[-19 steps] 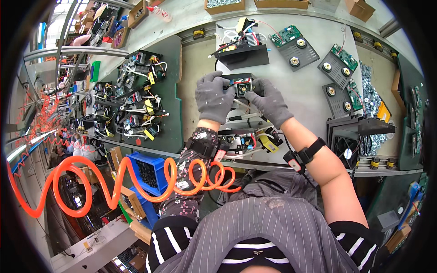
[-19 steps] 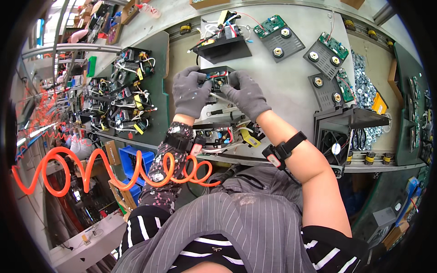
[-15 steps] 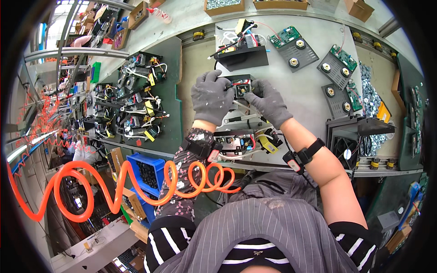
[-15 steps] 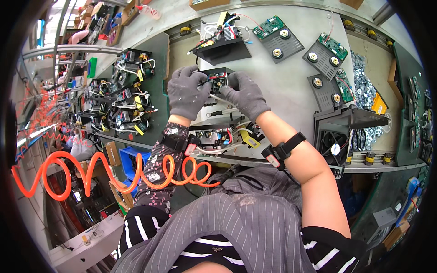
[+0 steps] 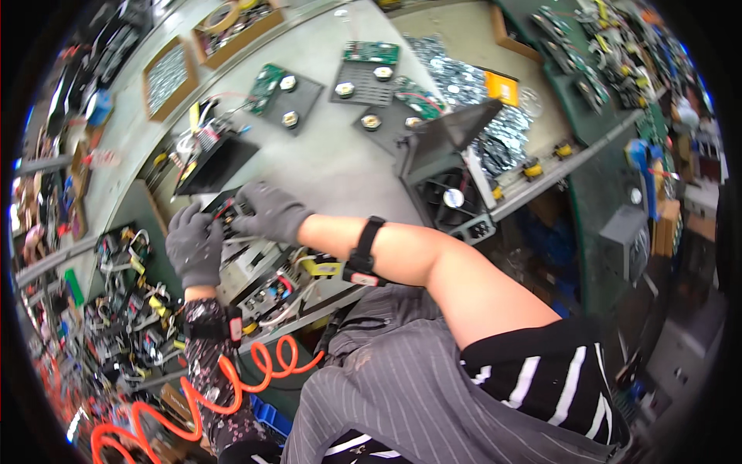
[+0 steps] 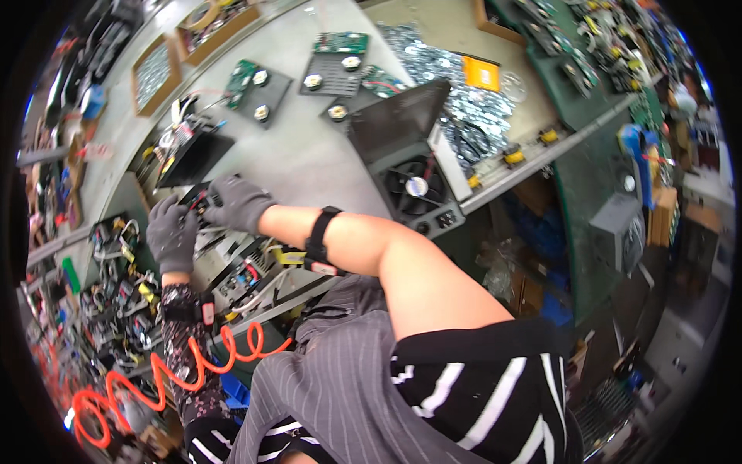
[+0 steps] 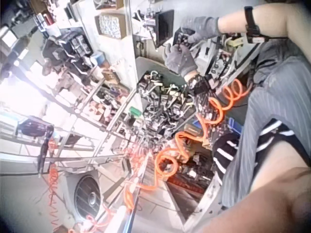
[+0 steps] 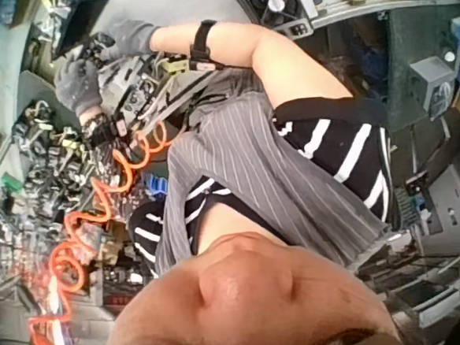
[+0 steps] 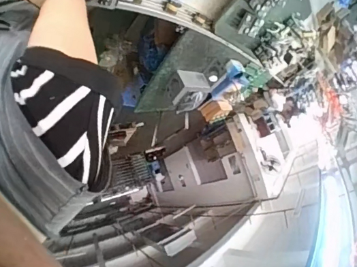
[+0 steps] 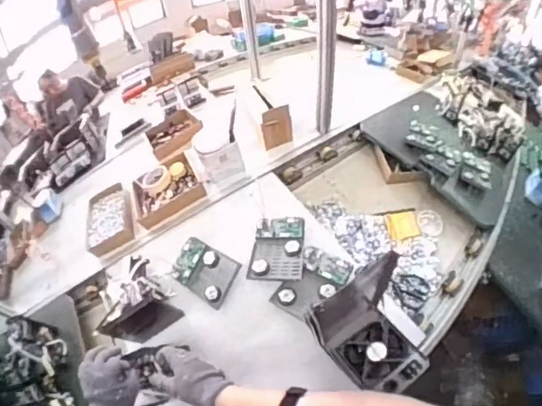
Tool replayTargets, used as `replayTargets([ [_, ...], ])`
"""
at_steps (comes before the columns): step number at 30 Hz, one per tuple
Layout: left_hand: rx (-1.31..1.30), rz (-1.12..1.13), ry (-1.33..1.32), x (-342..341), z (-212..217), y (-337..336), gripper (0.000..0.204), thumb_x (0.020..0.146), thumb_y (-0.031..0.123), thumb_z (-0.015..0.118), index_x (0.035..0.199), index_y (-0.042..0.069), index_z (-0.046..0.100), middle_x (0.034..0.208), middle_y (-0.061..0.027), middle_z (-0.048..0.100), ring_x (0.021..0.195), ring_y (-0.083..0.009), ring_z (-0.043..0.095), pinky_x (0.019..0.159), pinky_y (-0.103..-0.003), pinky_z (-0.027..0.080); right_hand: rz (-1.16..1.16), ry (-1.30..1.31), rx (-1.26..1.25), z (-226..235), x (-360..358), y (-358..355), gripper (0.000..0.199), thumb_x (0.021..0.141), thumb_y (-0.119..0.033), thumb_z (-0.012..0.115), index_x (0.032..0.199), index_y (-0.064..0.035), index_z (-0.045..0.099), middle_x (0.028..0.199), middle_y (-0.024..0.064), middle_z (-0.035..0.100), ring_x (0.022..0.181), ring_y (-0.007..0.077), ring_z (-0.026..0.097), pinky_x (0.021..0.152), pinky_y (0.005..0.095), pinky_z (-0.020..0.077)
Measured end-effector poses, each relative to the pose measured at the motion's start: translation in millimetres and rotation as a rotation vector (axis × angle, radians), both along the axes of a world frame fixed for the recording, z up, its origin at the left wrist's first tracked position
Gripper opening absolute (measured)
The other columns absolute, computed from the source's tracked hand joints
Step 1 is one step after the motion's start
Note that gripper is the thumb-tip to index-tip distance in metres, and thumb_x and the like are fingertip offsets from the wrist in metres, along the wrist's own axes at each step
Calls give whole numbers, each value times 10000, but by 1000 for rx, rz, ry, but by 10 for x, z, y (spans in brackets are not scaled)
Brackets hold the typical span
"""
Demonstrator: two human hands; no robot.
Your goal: Assembling electronic components and connecting wires on an industrial assembly line.
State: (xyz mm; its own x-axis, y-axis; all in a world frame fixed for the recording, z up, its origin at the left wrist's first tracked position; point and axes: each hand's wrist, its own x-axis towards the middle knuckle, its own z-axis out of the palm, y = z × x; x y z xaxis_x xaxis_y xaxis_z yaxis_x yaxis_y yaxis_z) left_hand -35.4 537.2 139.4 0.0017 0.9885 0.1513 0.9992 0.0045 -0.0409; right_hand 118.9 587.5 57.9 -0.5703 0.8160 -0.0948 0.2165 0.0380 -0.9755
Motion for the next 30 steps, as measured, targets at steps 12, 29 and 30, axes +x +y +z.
replayTargets([
  [12, 22, -175, 153, 150, 141, 112, 80, 631, 110, 640, 668, 60, 588, 948, -57, 634, 960, -274, 560, 767, -395, 470, 35, -93, -63, 114, 67, -16, 461, 748, -365, 649, 1034, -19, 544, 1025, 209, 582, 974, 343, 566, 840, 389, 445],
  [29, -331, 76, 238, 106, 241, 0, 257, 769, 271, 543, 848, 47, 639, 977, -73, 617, 999, -268, 540, 765, -384, 481, 190, -159, 162, 224, -59, 60, 872, 691, -492, 693, 1368, -104, 305, 1134, 202, 549, 1023, 331, 559, 862, 395, 444],
  [30, -358, 100, 215, 86, 232, -5, 257, 775, 263, 538, 840, 36, 641, 1003, -78, 621, 1009, -280, 543, 781, -390, 484, 216, -253, 187, 226, -94, 75, 938, 658, -539, 700, 1385, -122, 278, 1120, 205, 555, 1012, 329, 566, 849, 400, 450],
])
